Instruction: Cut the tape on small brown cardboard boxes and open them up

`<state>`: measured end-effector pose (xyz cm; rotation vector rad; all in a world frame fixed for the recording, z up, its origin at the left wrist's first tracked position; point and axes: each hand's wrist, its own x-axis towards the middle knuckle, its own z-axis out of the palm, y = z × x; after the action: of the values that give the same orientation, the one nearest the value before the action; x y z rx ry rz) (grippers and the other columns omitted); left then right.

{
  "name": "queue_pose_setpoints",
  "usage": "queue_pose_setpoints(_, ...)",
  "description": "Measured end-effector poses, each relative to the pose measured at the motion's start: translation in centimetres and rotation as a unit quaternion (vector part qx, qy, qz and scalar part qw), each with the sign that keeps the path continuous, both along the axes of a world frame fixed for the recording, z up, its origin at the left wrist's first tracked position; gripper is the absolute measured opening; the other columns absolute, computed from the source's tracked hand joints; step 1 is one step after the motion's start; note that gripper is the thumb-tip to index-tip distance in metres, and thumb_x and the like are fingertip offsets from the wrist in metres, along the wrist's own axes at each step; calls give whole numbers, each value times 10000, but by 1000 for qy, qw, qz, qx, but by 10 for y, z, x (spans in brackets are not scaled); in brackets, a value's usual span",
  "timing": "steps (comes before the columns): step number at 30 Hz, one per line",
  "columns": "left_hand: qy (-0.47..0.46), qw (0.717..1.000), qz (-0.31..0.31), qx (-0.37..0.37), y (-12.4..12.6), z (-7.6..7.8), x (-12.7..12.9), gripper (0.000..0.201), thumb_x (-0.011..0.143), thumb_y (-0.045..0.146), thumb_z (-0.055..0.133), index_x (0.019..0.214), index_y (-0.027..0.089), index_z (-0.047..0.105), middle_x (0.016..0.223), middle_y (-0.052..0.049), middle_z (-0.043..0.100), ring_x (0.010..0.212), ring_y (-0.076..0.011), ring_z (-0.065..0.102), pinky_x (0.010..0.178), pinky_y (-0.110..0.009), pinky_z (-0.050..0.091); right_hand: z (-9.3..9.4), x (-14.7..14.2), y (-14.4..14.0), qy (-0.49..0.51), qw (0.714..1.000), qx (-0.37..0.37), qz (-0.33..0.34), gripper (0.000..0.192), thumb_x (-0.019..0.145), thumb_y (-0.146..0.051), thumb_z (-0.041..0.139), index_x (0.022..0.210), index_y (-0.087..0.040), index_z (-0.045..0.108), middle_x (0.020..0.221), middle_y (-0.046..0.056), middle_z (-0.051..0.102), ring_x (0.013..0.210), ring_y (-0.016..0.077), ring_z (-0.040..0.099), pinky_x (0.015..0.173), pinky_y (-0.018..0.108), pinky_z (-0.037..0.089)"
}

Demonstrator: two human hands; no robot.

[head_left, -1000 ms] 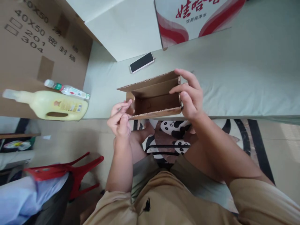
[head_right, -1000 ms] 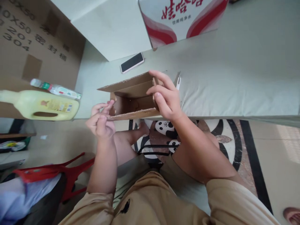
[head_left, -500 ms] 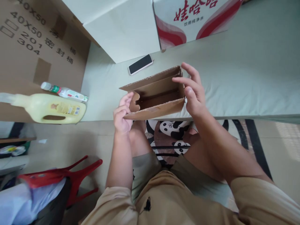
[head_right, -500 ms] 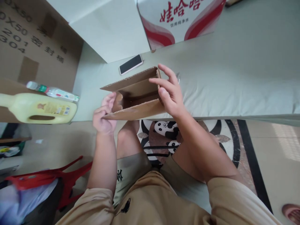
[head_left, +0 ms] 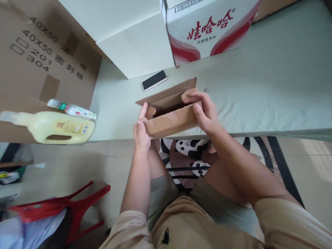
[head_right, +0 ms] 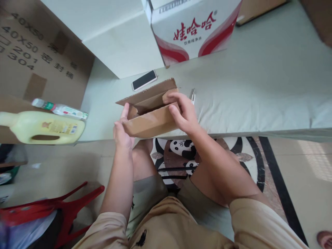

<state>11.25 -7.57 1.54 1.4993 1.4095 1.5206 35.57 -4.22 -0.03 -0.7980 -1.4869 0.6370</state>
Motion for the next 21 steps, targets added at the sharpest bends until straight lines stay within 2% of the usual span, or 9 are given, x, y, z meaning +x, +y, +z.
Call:
queue_pose_setpoints(2,-15,1000,-10,22,0,-5,7,502,883,733,544,958,240,597,1514,-90,562,1457,-291,487,1199,-494,415,-4,0,2,28,999,-22,-39,401,999,-520,472,1330,-298,515,1204,78,693,1136,252,665,1037,498,519)
queue_pose_setpoints(3,-15,999,-15,33,0,-8,10,493,854,689,636,1088,257,587,1524,-92,543,1487,-288,450,1238,-494,360,-7,1,3,34,997,-27,-59,420,996,-493,482,1374,-309,471,1301,88,649,1197,252,639,1047,498,517)
queue_pose_setpoints(6,12,998,13,61,0,-15,14,738,782,638,753,1373,304,463,1590,-106,436,1526,-308,386,1276,-502,285,-17,6,10,14,995,-43,-93,498,969,-445,506,1446,-347,403,1561,81,443,1412,276,489,1101,522,492)
queue_pose_setpoints(8,21,997,21,66,2,-19,14,838,770,653,754,1455,324,401,1645,-106,343,1555,-324,326,1284,-507,263,-23,11,15,-4,995,-59,-77,564,955,-413,502,1497,-372,351,1657,46,319,1503,292,387,1150,559,451)
queue_pose_setpoints(10,24,998,11,58,5,-21,11,868,776,636,754,1493,332,370,1666,-105,302,1569,-329,293,1289,-505,253,-27,14,19,-10,997,-71,-40,608,947,-385,487,1532,-385,319,1683,11,290,1545,289,329,1203,575,395)
queue_pose_setpoints(13,20,998,-6,59,9,-21,6,872,776,612,763,1498,316,374,1594,-123,397,1525,-321,370,1273,-495,288,-30,16,23,-3,997,-83,7,641,932,-372,492,1550,-385,319,1651,4,364,1535,272,355,1243,547,355)
queue_pose_setpoints(15,23,998,-3,62,11,-21,4,821,777,597,767,1463,303,425,1480,-119,506,1459,-305,454,1245,-485,338,-29,17,23,-3,996,-89,8,648,923,-380,509,1548,-378,338,1613,26,411,1494,278,407,1227,547,376)
queue_pose_setpoints(18,63,996,8,65,12,-19,3,497,822,564,734,1197,247,656,1264,-89,621,1401,-293,510,1244,-484,340,-26,20,21,-16,996,-87,-19,516,911,-393,541,1425,-342,520,1491,62,494,1424,291,460,1205,550,397)
queue_pose_setpoints(21,90,993,11,76,11,-16,2,338,859,531,703,966,214,749,1185,-79,656,1377,-292,536,1254,-500,325,-23,22,20,-10,996,-75,-43,332,931,-431,531,1200,-301,675,1341,75,543,1354,288,507,1195,527,409)
